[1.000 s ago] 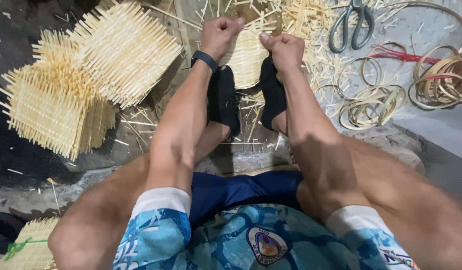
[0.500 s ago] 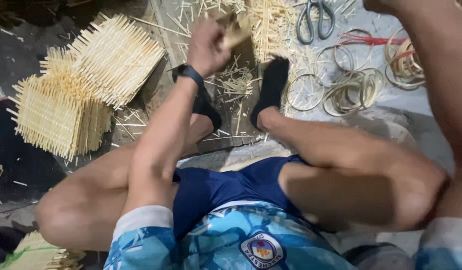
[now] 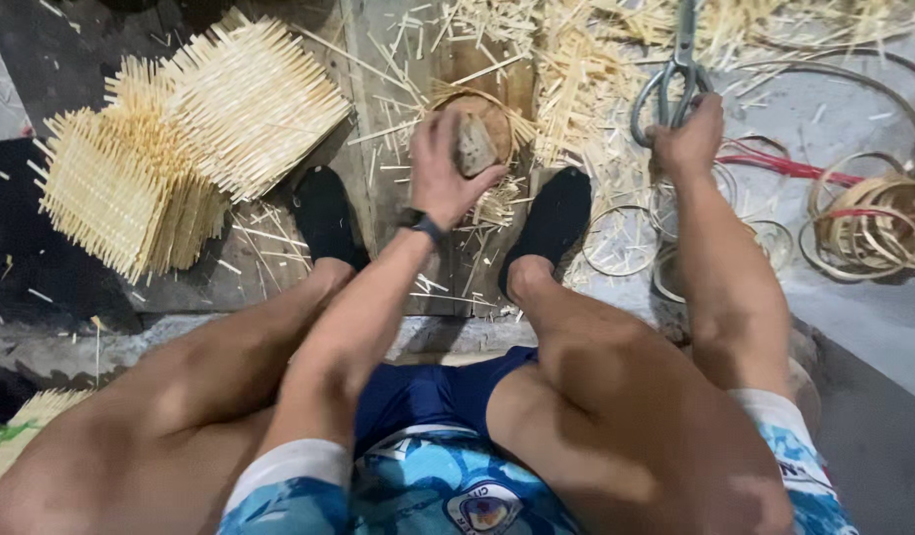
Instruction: The person sits on the floor and assembles small round bamboo trays by placing woven bamboo mats into circular frames and trimming excess material with shears. The person repeats this process for multiple trays, stacking finished units nearby.
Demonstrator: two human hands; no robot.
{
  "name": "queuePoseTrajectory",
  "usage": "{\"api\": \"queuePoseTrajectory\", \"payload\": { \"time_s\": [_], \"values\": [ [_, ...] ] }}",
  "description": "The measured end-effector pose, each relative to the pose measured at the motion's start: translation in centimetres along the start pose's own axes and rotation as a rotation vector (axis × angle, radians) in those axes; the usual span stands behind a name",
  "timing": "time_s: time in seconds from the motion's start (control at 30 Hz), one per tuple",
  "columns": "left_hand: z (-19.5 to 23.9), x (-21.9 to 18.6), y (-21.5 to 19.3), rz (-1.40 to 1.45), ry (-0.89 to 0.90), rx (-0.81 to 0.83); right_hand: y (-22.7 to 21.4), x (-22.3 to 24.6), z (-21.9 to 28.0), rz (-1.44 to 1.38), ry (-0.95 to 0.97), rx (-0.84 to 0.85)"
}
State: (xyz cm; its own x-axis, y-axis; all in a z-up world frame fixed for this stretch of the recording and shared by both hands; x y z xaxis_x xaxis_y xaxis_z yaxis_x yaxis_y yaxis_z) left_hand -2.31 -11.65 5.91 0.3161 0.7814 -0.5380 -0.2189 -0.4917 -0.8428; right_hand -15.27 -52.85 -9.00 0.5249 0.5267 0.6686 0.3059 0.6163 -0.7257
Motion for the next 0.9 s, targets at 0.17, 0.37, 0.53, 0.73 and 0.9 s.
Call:
{"api": "queuePoseTrajectory", "payload": {
  "time_s": [0.17, 0.37, 0.53, 0.73, 0.9],
  "values": [
    [-1.7, -1.5, -0.1, -0.022, 0.183, -0.080, 0.5, -0.1, -1.2, -0.139, 0.350, 0.266],
    [-4.6, -0.7, 1.8, -0.049, 0.328, 0.086, -1.4, 7.3, 5.0, -0.174, 0.127, 0.261],
    [-4.5, -0.7, 1.4, -0.148, 0.341, -0.005, -0.9, 15.4, 9.0, -0.445, 0.207, 0.286],
    [-2.7, 0.2, 3.4, -0.005, 0.131, -0.010, 4.3, 21.2, 12.0, -0.610, 0.381, 0.528],
    [-3.1, 0.4, 3.2, -0.001, 0.137, -0.037, 2.6, 19.1, 10.7, -0.459, 0.520, 0.530]
  ]
}}
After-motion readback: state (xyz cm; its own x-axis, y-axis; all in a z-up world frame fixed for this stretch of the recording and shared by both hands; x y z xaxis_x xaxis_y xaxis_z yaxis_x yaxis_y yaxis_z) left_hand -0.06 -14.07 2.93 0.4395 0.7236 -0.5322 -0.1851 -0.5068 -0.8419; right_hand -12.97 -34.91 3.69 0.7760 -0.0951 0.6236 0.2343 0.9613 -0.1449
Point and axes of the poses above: each hand's wrist, its own z-axis away from the middle knuckle, its own y-axis out of the palm, x = y × z, the point moved 8 cm from there along -z, towards the middle knuckle, and after that the axes turned 15 degrees about -z, right-handed, at the moved point
